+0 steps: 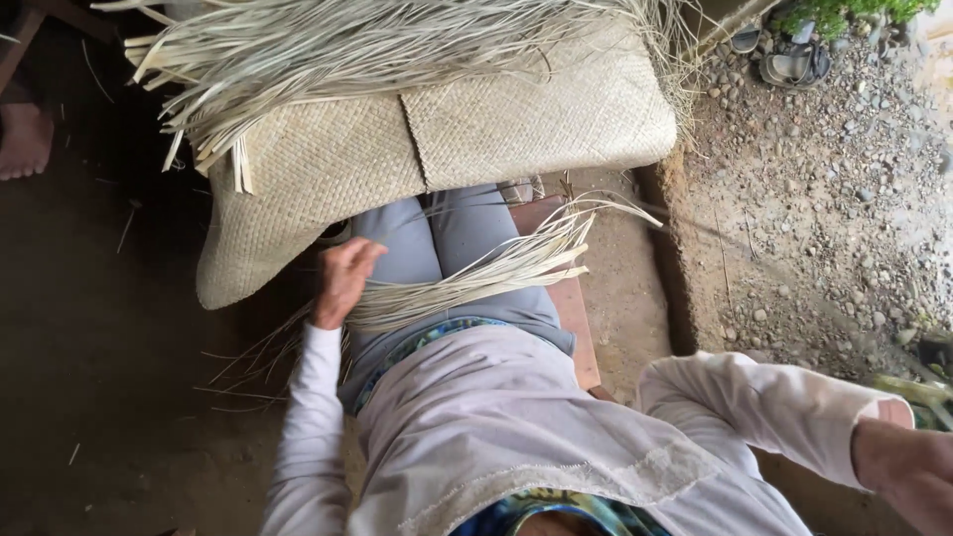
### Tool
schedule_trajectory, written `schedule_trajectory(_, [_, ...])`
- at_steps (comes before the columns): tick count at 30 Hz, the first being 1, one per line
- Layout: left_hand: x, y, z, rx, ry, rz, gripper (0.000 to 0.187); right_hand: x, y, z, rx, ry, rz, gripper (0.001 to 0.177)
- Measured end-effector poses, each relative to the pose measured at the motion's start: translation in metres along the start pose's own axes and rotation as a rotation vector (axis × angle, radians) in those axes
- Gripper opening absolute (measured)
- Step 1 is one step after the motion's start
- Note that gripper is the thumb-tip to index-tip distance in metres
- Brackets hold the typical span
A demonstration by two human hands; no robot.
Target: Splitting long plant fibers into thinner strips using a small handheld tool in preparation for weaving.
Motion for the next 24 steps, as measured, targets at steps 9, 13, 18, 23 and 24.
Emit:
schedule_trajectory(9, [0.029,-0.022,0.079,-0.046,-0.018,-0.054,0.03,0.019,0.093,-0.187,0.957,0.016,-0.623,0.019])
schedule_trajectory(13, [0.035,-0.024,0.085,-0.014,0.043,0.039,0.033,0.061,0.167,-0.221,1.403,-0.023,-0.945,0.021])
schedule_trajectory(18, [0.027,-0.025,0.105,0.041,-0.085,0.082,0.032,0.113,0.288,-0.231,2.248,-0.272,-1.745,0.029])
schedule_trajectory(23, [0.017,-0.029,0.127,0.24,-0.341,0.258,0.038,0.142,0.316,-0.234,2.737,-0.253,-1.271,0.039])
schedule_trajectory(24, [0.016,-0.029,0.131,0.241,-0.344,0.255,0.038,0.141,0.314,-0.235,2.736,-0.259,-1.268,0.039])
Point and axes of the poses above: each hand's wrist, its own x-axis towards the middle knuckle, its own y-axis out of the back of the hand, z = x × y, the point moved 1 cm from there along x, towards the middle knuckle, and after that the axes turned 1 degree about -y, right-handed, at the moved point
